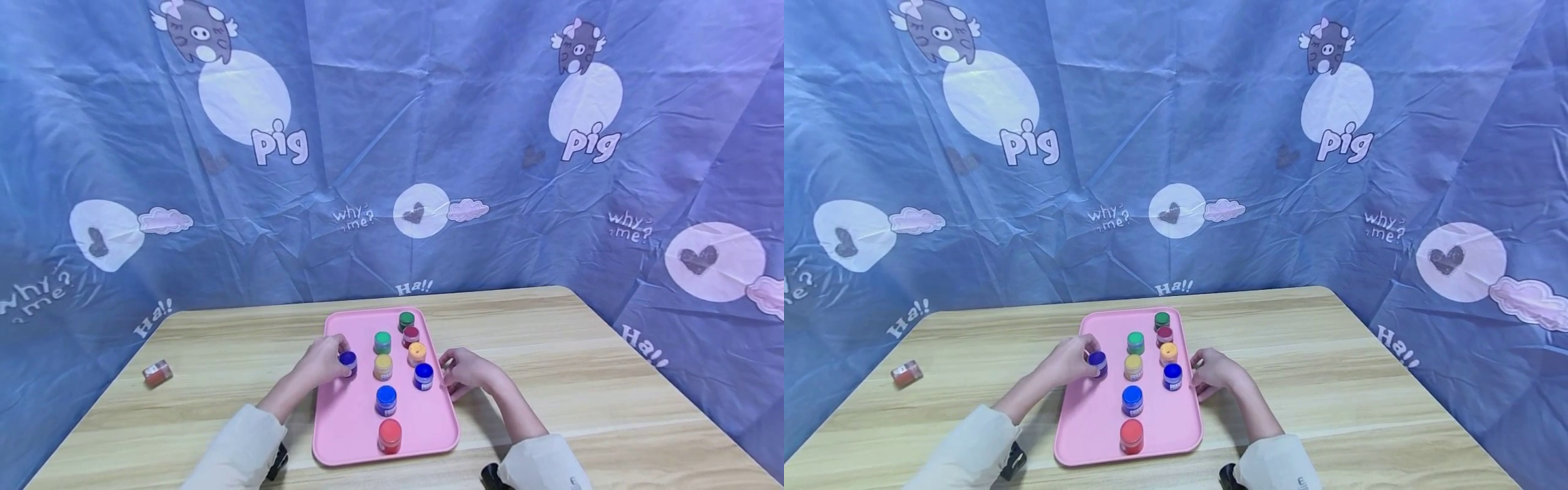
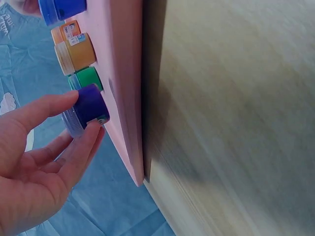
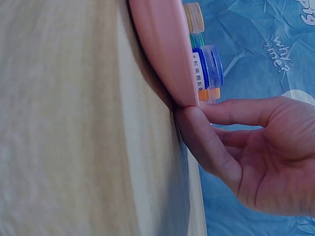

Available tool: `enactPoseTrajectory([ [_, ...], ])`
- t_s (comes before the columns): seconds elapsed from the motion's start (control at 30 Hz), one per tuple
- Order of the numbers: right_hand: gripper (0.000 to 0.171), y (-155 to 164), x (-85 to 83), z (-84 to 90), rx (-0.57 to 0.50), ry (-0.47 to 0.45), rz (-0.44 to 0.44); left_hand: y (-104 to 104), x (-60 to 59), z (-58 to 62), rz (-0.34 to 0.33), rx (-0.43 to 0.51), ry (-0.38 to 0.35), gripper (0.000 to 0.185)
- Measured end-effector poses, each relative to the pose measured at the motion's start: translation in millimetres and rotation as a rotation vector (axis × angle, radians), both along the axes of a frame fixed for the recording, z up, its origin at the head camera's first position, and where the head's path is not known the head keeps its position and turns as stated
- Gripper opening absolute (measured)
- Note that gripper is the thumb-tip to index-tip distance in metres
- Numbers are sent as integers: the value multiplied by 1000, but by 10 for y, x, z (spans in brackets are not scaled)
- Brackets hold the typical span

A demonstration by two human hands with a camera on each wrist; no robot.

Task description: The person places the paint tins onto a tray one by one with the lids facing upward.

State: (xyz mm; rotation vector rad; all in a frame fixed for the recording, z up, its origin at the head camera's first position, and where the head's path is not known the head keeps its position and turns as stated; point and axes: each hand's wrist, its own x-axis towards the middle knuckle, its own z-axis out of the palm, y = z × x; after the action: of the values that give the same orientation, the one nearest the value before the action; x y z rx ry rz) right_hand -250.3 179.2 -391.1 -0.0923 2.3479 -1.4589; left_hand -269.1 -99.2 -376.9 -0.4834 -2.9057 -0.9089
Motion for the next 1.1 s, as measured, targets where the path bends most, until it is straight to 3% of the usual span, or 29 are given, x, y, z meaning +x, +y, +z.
enactPoseTrajectory([
  [0.43,32,35,5,-15,-3,-1,19,36,44,-67,-22,-7,-79,29],
  [0.73,32,33,0,-16,5,-1,13,24,53,-74,-48,-32,-49,31],
  [0.97,33,17,23,21,14,1,13,-64,58,-69,-93,-3,-68,43],
  [1.1,34,33,12,15,-8,-4,25,-160,41,-27,-80,30,-78,45],
])
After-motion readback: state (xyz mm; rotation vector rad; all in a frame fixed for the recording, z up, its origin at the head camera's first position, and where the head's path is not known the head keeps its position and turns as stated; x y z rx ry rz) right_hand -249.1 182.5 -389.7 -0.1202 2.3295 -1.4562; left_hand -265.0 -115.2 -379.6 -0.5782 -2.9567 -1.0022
